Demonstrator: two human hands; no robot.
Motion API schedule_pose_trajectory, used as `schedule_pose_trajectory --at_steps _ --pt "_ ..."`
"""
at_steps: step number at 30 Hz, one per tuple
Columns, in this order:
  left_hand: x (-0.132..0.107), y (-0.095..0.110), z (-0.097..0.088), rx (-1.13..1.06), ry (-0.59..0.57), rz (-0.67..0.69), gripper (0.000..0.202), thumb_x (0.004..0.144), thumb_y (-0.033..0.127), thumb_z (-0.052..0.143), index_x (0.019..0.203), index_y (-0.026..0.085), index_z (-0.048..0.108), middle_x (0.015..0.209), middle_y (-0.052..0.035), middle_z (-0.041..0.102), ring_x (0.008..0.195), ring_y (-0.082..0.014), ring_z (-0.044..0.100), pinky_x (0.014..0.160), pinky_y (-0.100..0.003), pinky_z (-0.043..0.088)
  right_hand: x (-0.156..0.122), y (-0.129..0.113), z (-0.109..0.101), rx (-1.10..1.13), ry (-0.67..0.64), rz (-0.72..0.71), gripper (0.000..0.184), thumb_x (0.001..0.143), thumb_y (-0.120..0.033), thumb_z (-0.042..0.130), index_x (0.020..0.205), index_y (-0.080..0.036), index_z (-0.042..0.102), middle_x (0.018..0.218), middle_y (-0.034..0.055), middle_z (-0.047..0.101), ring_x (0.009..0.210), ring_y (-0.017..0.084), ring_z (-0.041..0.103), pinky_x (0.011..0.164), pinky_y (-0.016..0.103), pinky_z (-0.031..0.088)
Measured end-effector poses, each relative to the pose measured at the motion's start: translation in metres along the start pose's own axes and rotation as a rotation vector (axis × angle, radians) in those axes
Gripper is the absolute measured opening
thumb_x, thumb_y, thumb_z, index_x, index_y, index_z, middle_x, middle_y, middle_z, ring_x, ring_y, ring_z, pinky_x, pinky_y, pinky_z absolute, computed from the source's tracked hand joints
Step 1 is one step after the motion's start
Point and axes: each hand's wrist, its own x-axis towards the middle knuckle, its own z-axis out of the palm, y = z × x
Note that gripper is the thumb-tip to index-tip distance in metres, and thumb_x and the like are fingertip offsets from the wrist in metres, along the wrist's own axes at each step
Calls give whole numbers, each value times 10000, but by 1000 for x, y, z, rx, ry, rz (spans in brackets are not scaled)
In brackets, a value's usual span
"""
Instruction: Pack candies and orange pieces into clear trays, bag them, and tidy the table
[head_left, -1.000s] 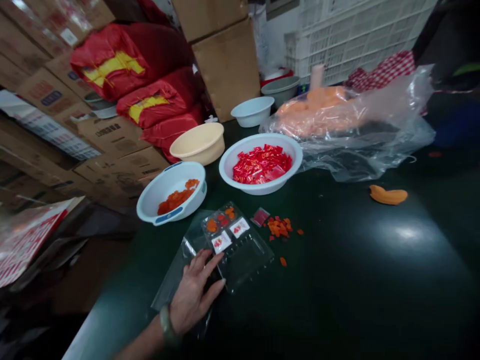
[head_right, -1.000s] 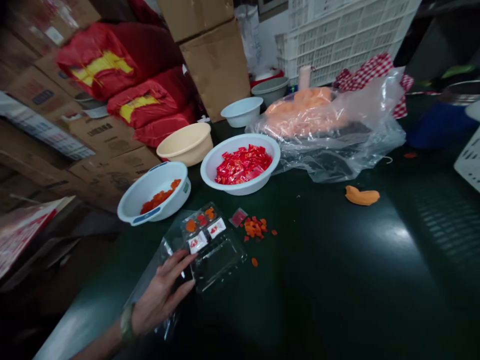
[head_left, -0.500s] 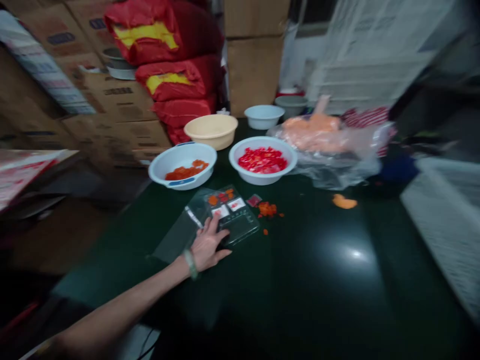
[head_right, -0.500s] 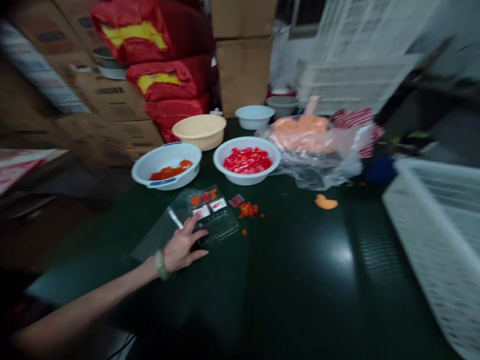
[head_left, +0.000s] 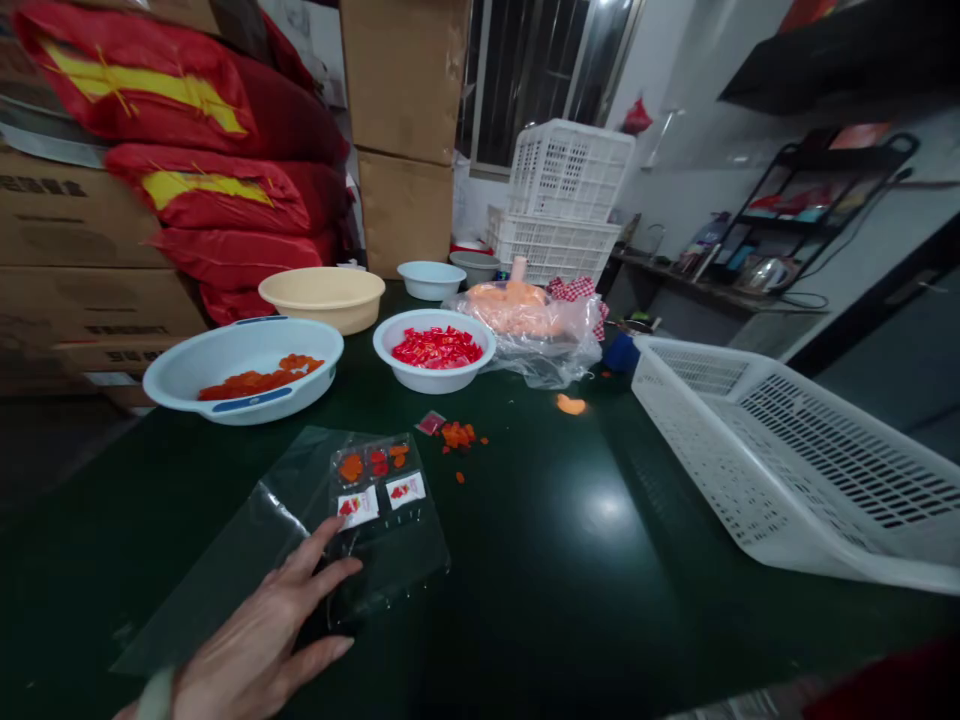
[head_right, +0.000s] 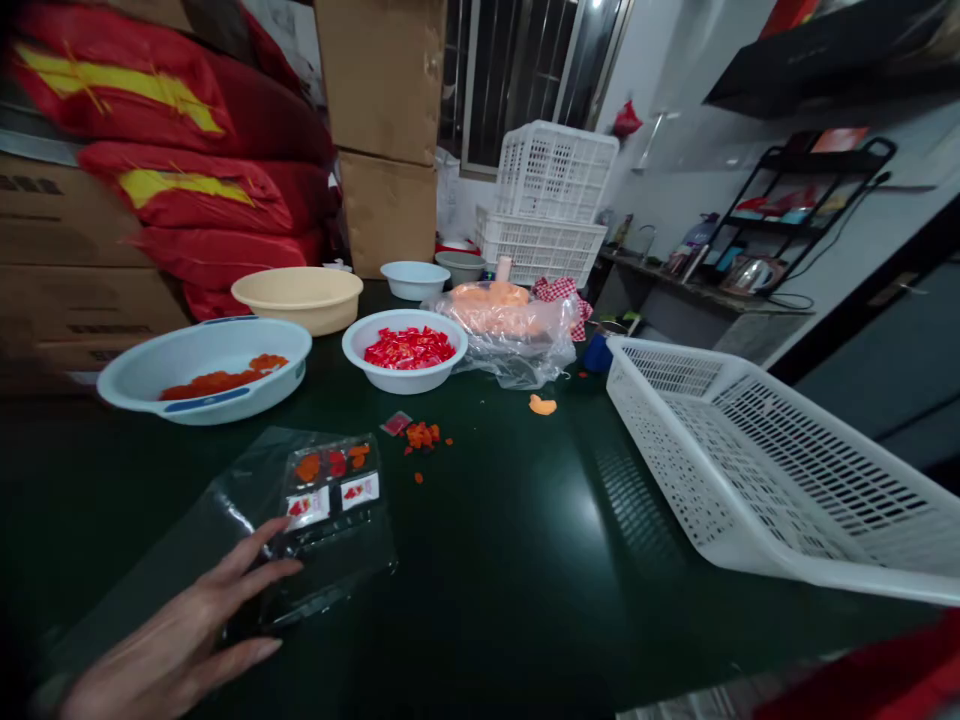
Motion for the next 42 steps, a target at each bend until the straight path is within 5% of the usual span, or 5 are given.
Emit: schedule_pose_trajectory --at_steps 7,12,19,24,42 --pt "33 33 -42 -131 352 -61 325 798 499 556 1041 310 660 1294 -40 545 1078 -258 597 801 -333 572 187 87 -66 -341 378 282 474 766 -74 544 1229 -176 570 1320 207 455 1074 314 517 811 471 418" --pt "39 44 -79 -88 478 -103 289 815 452 550 965 230 659 1141 -82 604 983 -220 617 775 -319 562 260 127 -76 -528 222 525 352 758 -77 635 1109 -57 655 1003 266 621 894 267 598 666 396 355" --pt "0 42 -35 -199 307 -253 254 845 310 569 1039 152 612 1141 -115 589 1051 -206 577 933 -387 490 157 -28 11 -41 144 -180 213 755 -365 669 849 -177 639 767 57 673 629 154 599 577 263 428" --pt "-8 57 1 -274 244 -248 375 796 288 609 1134 147 527 1161 -132 574 1076 -233 562 934 -420 494 114 -132 103 -311 81 -453 113 829 -264 555 770 -178 599 741 60 649 741 214 619 628 308 461" --pt "-24 21 35 50 369 -90 454 819 364 579 1263 300 516 1221 -43 604 1072 -202 611 864 -289 548 150 -114 94 -187 -138 -388 190 880 -312 463 867 -188 607 890 60 649 802 195 612 712 313 486"
